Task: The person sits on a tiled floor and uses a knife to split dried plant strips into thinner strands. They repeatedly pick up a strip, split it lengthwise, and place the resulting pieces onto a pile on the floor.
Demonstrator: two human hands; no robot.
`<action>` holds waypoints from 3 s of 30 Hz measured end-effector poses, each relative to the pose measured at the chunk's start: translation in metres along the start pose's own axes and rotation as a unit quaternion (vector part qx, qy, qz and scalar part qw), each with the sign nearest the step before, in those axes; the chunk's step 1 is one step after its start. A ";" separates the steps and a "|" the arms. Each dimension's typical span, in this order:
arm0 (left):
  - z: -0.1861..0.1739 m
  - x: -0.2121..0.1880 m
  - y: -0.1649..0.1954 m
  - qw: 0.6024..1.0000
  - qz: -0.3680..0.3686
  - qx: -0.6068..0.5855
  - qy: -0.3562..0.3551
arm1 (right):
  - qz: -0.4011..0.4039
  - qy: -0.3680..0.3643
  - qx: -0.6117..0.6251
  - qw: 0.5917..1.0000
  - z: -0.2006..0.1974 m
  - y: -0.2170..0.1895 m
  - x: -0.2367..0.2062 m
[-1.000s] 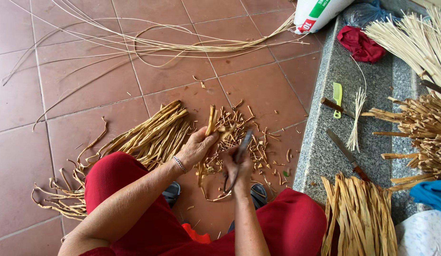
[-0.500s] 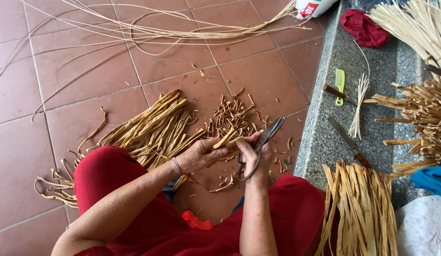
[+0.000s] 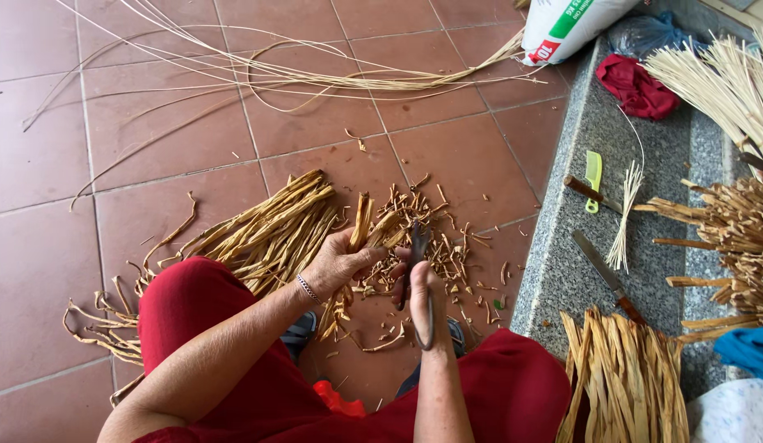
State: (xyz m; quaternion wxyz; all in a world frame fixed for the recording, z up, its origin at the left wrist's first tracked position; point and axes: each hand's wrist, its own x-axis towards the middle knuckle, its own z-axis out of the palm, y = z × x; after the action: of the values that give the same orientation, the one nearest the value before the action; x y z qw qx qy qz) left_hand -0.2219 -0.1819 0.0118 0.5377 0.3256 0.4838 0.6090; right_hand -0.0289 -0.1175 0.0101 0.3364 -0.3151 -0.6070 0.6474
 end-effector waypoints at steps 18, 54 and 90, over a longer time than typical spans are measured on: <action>-0.011 0.005 -0.009 0.999 0.011 0.020 0.032 | -0.075 0.013 -0.298 0.951 0.008 0.026 0.000; 0.007 -0.001 -0.014 0.998 -0.045 0.045 -0.019 | -0.133 0.044 -0.305 0.942 0.014 0.021 -0.003; 0.006 -0.001 -0.015 0.997 0.043 0.049 -0.047 | -0.125 -0.004 -0.272 0.954 0.010 0.006 0.000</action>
State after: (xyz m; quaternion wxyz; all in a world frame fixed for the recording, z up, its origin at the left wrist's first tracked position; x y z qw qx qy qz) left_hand -0.2110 -0.1822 0.0000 0.5170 0.4003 0.4724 0.5910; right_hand -0.0373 -0.1238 0.0045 0.3137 -0.3130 -0.7963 0.4117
